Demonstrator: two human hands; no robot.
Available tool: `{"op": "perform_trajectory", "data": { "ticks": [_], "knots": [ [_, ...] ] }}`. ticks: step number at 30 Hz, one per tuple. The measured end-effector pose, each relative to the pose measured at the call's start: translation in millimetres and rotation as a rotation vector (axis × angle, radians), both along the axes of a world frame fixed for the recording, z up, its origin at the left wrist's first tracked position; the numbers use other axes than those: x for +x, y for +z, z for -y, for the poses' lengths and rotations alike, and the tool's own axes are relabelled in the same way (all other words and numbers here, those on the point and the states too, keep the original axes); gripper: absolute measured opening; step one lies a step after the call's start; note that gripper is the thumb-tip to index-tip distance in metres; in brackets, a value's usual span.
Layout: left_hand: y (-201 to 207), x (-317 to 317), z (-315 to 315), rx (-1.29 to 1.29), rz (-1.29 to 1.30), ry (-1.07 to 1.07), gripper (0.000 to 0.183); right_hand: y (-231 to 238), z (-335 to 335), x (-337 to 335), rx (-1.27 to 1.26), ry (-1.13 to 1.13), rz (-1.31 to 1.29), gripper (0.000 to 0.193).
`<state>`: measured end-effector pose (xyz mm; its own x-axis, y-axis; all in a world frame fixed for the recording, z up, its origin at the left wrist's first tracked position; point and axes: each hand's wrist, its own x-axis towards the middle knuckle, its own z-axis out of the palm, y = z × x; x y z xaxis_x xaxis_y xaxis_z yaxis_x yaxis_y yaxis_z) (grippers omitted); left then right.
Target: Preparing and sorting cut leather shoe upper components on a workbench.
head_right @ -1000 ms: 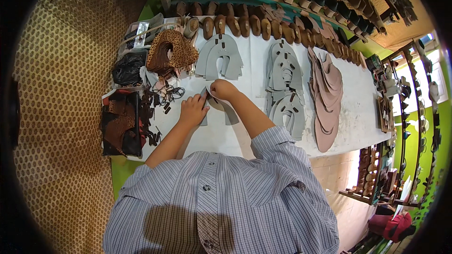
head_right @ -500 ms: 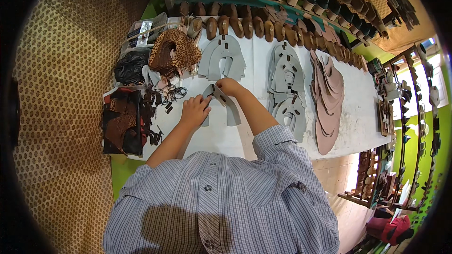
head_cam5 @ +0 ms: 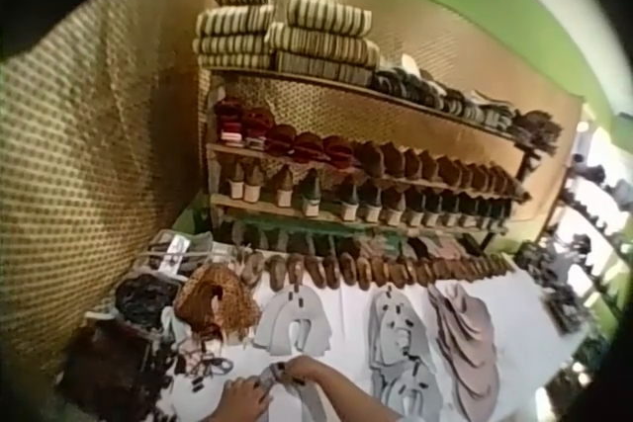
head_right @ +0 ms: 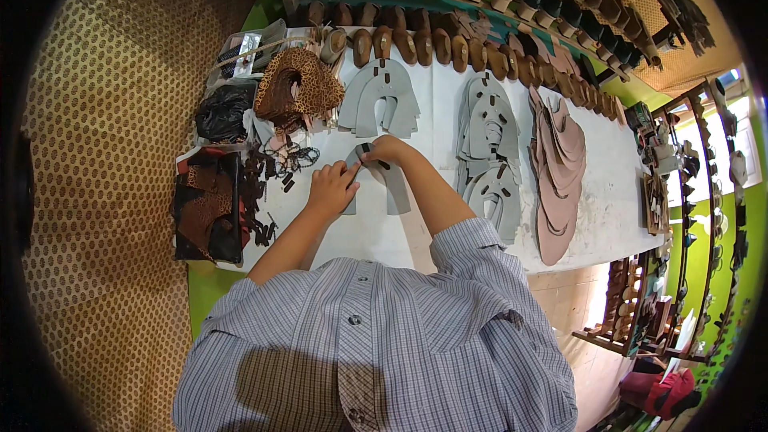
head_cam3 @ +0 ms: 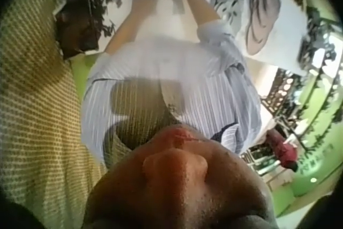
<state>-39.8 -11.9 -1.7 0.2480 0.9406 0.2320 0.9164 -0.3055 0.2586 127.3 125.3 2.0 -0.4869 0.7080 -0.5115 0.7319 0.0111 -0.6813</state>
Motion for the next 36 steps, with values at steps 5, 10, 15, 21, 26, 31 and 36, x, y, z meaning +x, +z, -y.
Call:
{"op": "perform_trajectory", "data": {
  "ticks": [5, 10, 15, 21, 26, 31, 36],
  "knots": [
    [3, 2, -1, -0.023, 0.031, -0.017, 0.043, -7, 4, -1, 0.382, 0.007, 0.201, 0.052],
    [-5, -3, 3, -0.050, 0.104, 0.038, 0.049, 9, 32, -1, 0.694, -0.210, 0.199, 0.040],
    [-4, -2, 3, 0.055, 0.166, 0.102, 0.050, -6, 51, 35, 0.715, -0.397, -0.060, 0.022],
    [-8, -3, 1, 0.046, 0.091, 0.035, 0.043, -10, 100, 39, 1.014, -0.146, -0.075, 0.019],
    [-10, -2, -1, 0.006, 0.109, 0.037, 0.046, -11, 108, 34, 1.032, -0.175, 0.058, 0.027],
    [-15, -1, -24, -0.106, 0.217, 0.101, 0.056, -17, 85, 27, 0.772, -0.436, 0.088, 0.035],
    [6, 13, -59, -0.289, 0.179, 0.142, 0.067, -5, 55, 26, 0.601, -0.295, 0.093, 0.034]
  ]
}}
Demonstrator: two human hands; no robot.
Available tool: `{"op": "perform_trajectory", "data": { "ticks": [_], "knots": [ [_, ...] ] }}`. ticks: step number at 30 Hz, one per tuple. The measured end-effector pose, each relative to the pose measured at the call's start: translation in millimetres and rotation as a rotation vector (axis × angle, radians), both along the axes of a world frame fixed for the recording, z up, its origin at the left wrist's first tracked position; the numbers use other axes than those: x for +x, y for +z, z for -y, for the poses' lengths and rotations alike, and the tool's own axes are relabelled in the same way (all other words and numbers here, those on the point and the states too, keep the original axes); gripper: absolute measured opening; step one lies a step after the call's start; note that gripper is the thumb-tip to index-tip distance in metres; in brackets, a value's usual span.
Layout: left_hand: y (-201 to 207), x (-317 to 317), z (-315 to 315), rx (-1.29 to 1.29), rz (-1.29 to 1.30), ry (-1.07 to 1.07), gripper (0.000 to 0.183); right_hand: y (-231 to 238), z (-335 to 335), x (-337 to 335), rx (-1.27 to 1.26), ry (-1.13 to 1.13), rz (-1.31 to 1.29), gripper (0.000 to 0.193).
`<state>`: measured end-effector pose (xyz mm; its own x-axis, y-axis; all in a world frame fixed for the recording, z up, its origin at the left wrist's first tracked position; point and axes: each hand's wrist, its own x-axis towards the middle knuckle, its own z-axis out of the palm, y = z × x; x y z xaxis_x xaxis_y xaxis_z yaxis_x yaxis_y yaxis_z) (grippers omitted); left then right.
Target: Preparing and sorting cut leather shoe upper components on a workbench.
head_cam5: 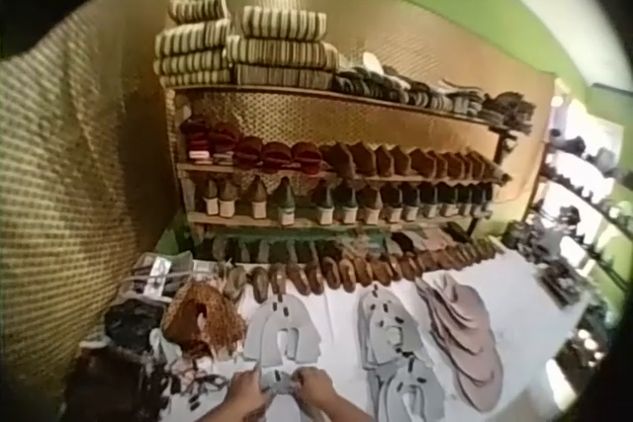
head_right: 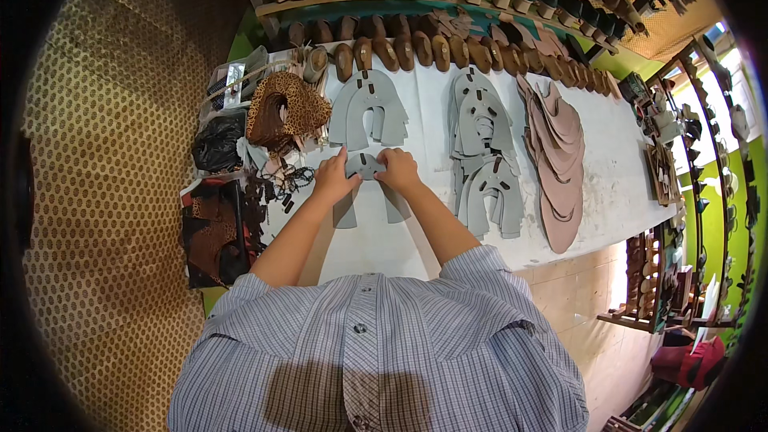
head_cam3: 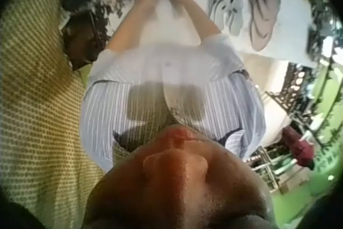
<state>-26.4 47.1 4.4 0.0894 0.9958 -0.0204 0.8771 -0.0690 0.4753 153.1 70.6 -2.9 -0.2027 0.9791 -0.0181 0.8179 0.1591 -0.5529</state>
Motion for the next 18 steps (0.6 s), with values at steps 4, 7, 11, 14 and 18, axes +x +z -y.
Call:
{"op": "perform_trajectory", "data": {
  "ticks": [4, 7, 11, 14, 18],
  "knots": [
    [11, 1, -11, -0.054, -0.055, -0.166, 0.041, -7, -13, 10, -0.221, 0.106, -0.183, 0.024],
    [6, -4, -6, 0.168, 0.081, -0.280, 0.020, -5, -20, 10, -0.389, 0.028, -0.551, 0.019],
    [4, 2, -2, 0.225, 0.074, -0.363, 0.019, 2, -38, 13, -0.599, 0.127, -0.528, 0.020],
    [5, 3, 3, 0.186, 0.048, -0.311, 0.017, 21, -49, 7, -0.473, 0.411, -0.209, 0.020],
    [2, 6, 2, 0.160, 0.105, -0.284, 0.017, 21, -61, 0, -0.469, 0.596, 0.153, 0.020]
  ]
}}
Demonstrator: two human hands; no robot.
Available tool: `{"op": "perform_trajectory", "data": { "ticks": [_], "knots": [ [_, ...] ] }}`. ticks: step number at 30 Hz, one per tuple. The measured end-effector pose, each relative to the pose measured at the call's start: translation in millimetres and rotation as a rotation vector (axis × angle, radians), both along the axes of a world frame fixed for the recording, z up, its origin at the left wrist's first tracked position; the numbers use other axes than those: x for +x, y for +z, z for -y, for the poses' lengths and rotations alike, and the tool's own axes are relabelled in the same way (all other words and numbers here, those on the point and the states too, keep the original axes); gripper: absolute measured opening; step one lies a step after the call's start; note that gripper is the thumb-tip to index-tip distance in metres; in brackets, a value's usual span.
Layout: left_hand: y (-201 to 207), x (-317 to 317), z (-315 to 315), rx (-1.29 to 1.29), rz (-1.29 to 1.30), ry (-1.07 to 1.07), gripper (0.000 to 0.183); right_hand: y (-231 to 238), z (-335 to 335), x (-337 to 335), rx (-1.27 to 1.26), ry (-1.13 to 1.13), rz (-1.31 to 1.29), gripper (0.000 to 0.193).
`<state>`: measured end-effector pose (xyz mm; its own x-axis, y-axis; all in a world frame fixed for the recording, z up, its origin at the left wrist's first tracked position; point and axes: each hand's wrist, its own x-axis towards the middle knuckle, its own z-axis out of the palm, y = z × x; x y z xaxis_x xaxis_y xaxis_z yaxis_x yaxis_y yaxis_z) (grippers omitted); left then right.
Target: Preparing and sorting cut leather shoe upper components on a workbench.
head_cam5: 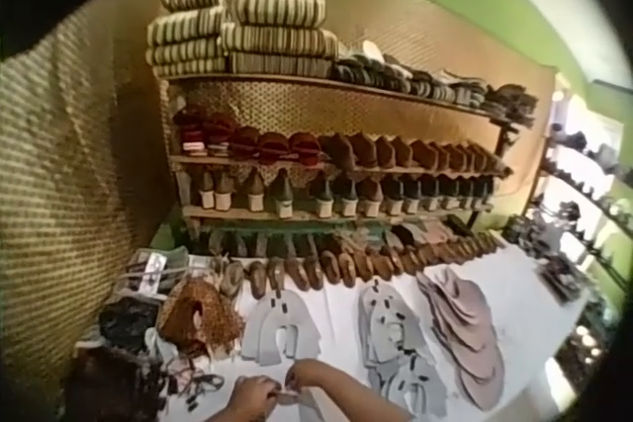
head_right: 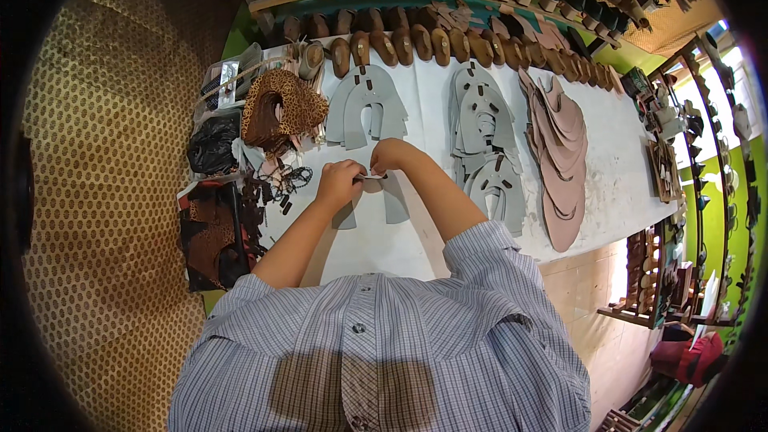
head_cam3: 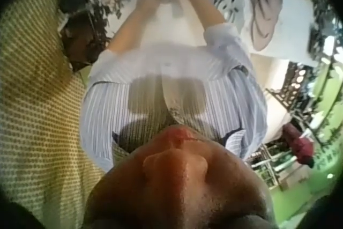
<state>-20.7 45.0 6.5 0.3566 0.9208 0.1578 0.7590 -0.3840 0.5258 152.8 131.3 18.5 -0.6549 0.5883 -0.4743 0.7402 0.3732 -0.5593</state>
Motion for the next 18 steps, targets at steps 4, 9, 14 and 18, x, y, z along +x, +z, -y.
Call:
{"op": "perform_trajectory", "data": {
  "ticks": [4, 9, 14, 18],
  "knots": [
    [-9, -4, -3, 0.001, 0.061, 0.010, 0.021, -4, 3, -14, 0.185, 0.041, 0.123, 0.016],
    [-9, -2, -7, 0.024, 0.047, 0.001, 0.024, -14, 9, -9, 0.271, -0.040, 0.057, 0.014],
    [-10, -3, -10, -0.037, 0.064, -0.005, 0.026, -10, 12, -8, 0.302, -0.102, 0.035, 0.013],
    [1, -1, -12, -0.224, 0.144, 0.117, 0.023, -8, 12, -1, 0.155, -0.278, -0.055, 0.022]
  ]
}}
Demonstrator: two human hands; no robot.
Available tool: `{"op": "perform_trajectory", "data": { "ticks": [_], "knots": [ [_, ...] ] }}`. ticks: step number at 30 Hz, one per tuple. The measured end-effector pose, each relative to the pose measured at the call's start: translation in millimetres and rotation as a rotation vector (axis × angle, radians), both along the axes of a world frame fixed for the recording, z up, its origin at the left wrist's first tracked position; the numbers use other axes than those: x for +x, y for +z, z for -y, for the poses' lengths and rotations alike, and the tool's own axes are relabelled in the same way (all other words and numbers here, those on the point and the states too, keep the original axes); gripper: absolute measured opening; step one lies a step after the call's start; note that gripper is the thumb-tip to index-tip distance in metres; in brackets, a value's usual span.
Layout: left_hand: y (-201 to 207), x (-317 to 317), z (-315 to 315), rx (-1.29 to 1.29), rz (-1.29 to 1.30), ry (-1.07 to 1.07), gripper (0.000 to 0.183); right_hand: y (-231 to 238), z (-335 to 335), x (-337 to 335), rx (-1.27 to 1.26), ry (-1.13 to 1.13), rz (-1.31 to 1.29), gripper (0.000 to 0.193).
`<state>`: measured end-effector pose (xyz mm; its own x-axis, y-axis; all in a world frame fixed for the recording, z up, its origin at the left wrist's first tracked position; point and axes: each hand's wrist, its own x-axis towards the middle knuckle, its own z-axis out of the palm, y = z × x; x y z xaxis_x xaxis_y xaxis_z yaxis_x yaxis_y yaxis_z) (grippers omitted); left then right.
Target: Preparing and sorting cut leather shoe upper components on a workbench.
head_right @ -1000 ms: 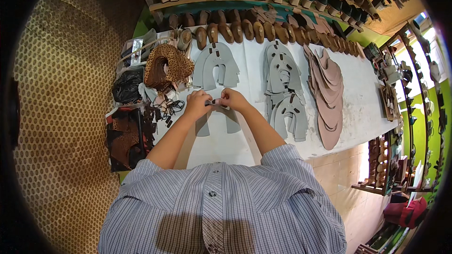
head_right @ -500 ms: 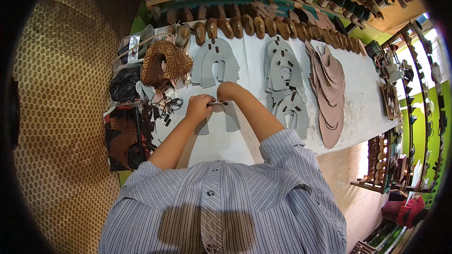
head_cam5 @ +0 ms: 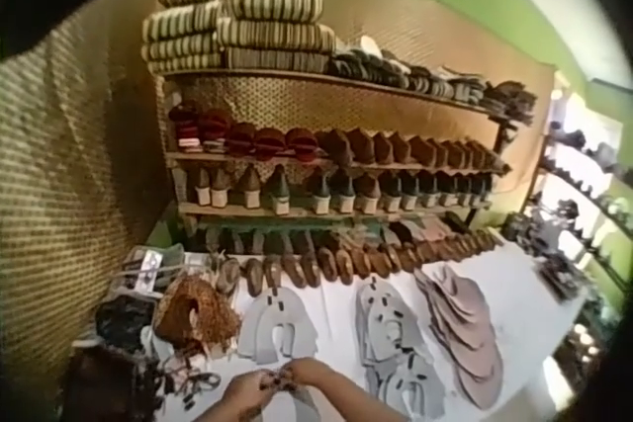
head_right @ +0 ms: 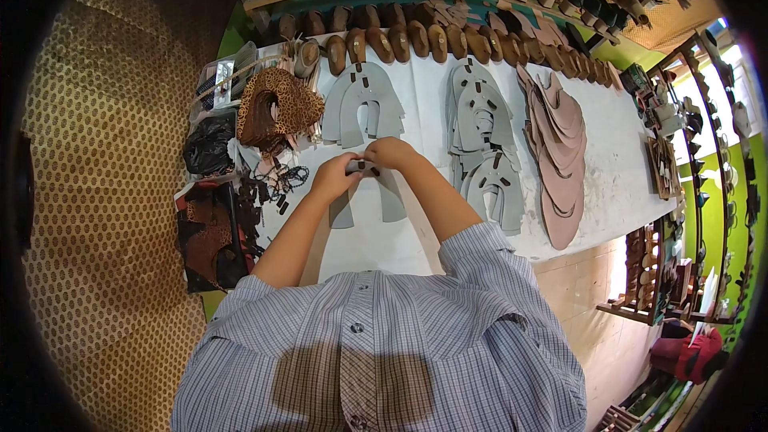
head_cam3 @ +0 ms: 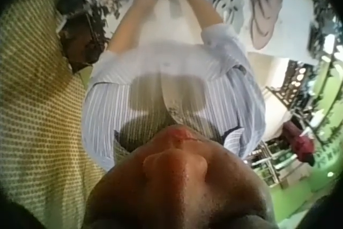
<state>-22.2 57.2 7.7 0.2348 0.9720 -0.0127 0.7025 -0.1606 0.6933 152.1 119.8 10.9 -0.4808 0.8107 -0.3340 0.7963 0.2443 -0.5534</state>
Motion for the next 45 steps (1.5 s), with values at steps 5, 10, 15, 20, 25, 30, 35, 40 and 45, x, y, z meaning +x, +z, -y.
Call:
{"op": "perform_trajectory", "data": {
  "ticks": [5, 10, 15, 20, 25, 30, 35, 40, 45],
  "knots": [
    [-3, -23, -9, -0.154, 0.106, 0.020, 0.029, 6, 11, 17, -0.252, -0.046, -0.211, 0.038],
    [-15, -26, -2, -0.545, 0.761, 0.113, 0.029, 12, 21, 16, -0.379, -0.172, -0.364, 0.033],
    [20, -4, 13, -0.710, 0.902, 0.226, 0.030, 4, 37, 32, -0.464, -0.352, -0.683, 0.031],
    [20, -2, 18, -0.708, 0.949, 0.267, 0.029, 17, 59, 43, -0.595, -0.414, -0.777, 0.027],
    [25, 16, 25, -0.773, 1.017, 0.252, 0.027, 20, 78, 53, -0.645, -0.478, -1.073, 0.027],
    [31, 31, 28, -0.790, 1.084, 0.319, 0.024, 34, 92, 65, -0.774, -0.662, -1.308, 0.033],
    [19, 53, 25, -0.950, 1.211, 0.343, 0.024, 25, 103, 96, -0.785, -0.809, -1.307, 0.032],
    [28, 94, 3, -0.916, 1.199, 0.153, 0.025, 40, 99, 140, -0.532, -0.932, -1.347, 0.035],
    [41, 156, -51, -0.913, 0.965, 0.074, 0.037, 65, 66, 193, -0.189, -1.015, -1.276, 0.041]
  ]
}}
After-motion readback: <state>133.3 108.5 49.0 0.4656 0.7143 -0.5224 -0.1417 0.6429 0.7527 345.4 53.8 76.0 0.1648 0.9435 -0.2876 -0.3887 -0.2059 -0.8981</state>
